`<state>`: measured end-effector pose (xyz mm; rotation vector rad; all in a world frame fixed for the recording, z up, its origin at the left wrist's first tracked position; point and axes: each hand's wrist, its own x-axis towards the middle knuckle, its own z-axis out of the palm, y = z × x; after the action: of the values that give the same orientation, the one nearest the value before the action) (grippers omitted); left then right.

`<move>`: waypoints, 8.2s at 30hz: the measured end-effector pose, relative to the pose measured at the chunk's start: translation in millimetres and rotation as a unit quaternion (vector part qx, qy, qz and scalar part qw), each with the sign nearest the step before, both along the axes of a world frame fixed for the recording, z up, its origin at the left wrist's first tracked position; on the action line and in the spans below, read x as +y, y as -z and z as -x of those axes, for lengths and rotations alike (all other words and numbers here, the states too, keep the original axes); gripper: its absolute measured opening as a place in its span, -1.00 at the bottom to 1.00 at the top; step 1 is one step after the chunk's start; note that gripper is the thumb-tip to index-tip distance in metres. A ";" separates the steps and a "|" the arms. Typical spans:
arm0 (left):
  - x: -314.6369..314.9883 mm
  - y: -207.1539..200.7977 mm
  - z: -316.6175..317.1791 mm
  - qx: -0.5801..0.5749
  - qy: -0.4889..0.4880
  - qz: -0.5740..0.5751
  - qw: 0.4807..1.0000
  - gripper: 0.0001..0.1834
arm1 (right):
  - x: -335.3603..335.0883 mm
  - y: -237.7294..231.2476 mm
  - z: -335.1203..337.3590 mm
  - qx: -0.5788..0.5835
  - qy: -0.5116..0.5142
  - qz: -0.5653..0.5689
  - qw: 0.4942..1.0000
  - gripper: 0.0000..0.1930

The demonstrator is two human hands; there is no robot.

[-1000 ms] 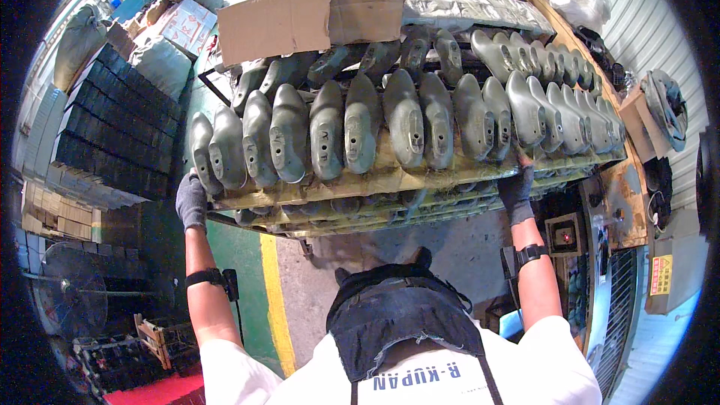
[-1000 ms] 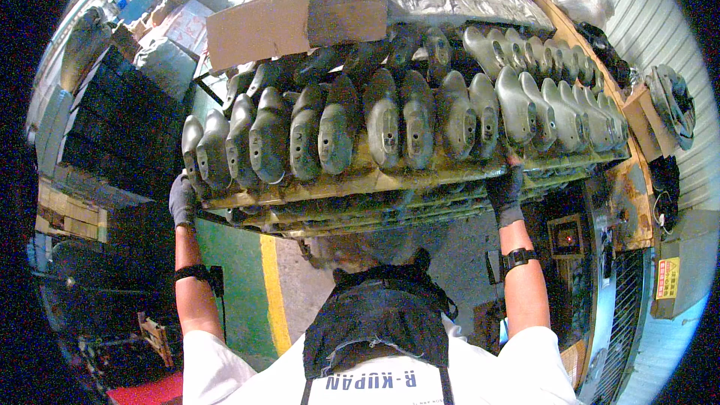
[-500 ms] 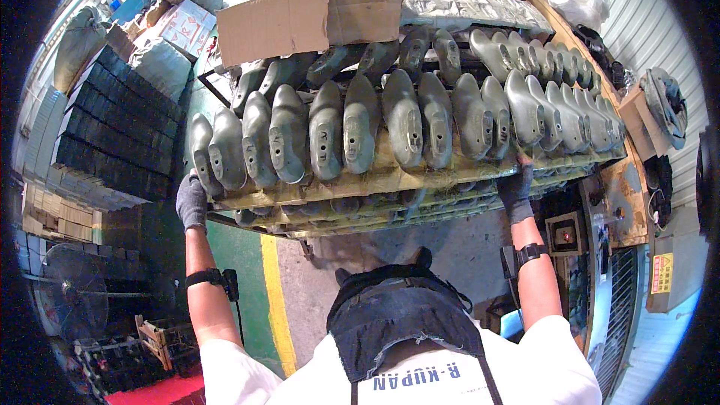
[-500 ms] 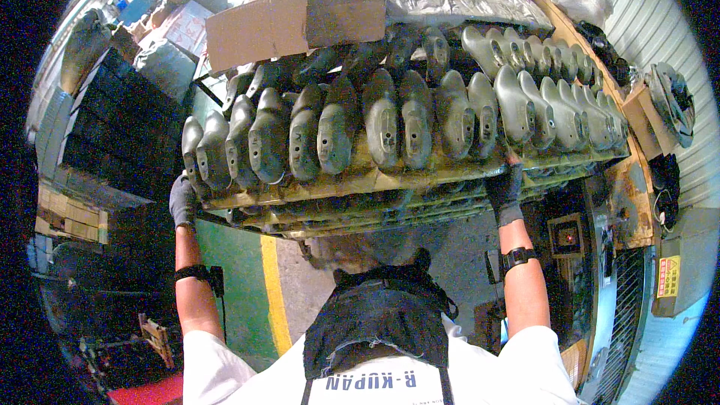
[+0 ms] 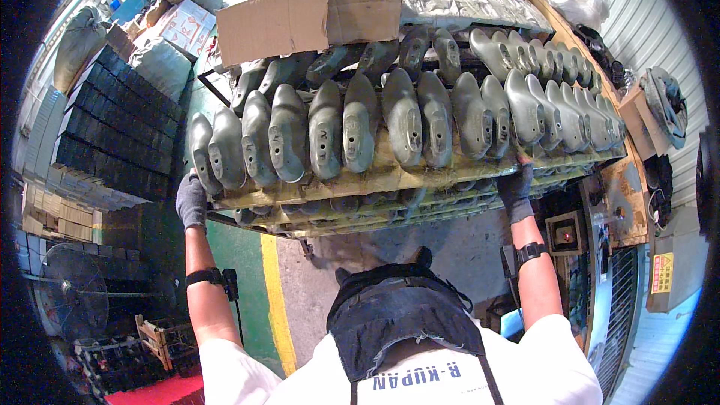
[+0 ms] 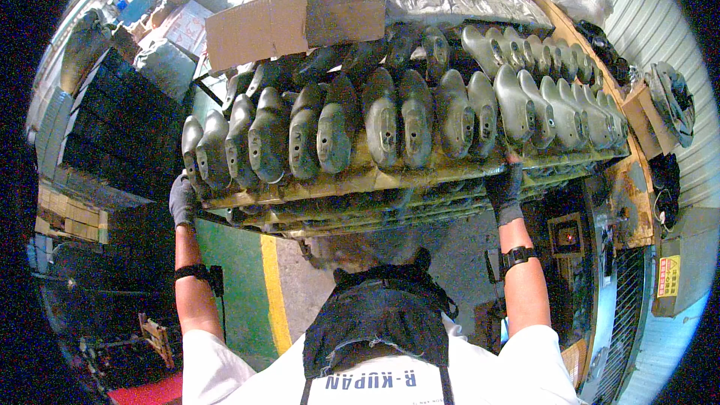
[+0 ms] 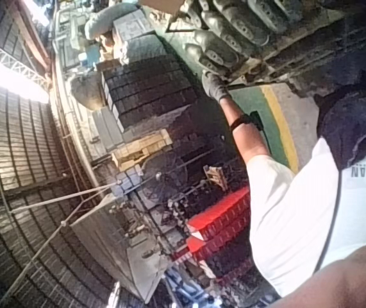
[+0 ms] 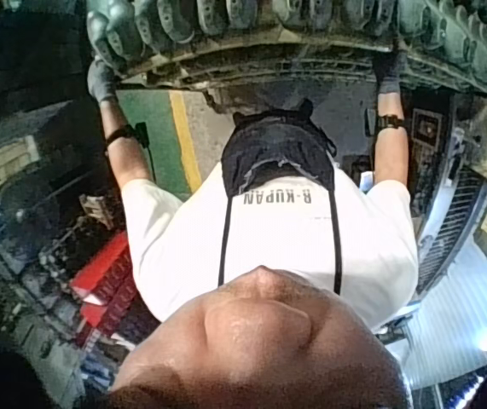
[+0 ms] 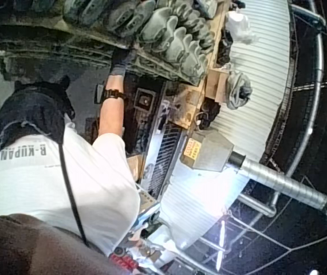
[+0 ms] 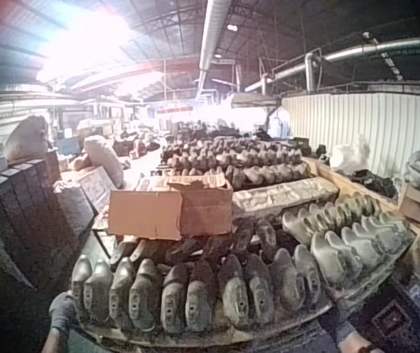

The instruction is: The person wipes a shoe by hand, places it onto a conveyor, and pushes a rack of shoe lasts across the floor. After returning to the workstation, the person spreads a cloth over their lap and waits by the conveyor.

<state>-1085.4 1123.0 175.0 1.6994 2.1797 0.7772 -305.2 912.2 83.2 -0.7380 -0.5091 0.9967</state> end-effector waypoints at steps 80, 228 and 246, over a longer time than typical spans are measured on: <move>-3.6 -6.1 0.4 -0.137 0.120 0.084 0.980 -0.67 | 20.5 34.7 3.0 -0.003 0.091 0.102 0.991 -0.61; -17.7 -19.3 -23.8 0.081 -0.014 -0.011 0.997 -0.42 | 1.1 -11.2 8.1 0.041 -0.050 0.001 0.998 -0.41; -16.2 -15.5 -21.2 0.089 -0.025 -0.008 0.996 -0.38 | 1.6 -15.8 14.4 0.073 -0.009 0.007 0.997 -0.53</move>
<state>-1064.2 1106.8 190.5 1.7907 2.3470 0.6800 -319.6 913.9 99.1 -0.6687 -0.3822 1.0630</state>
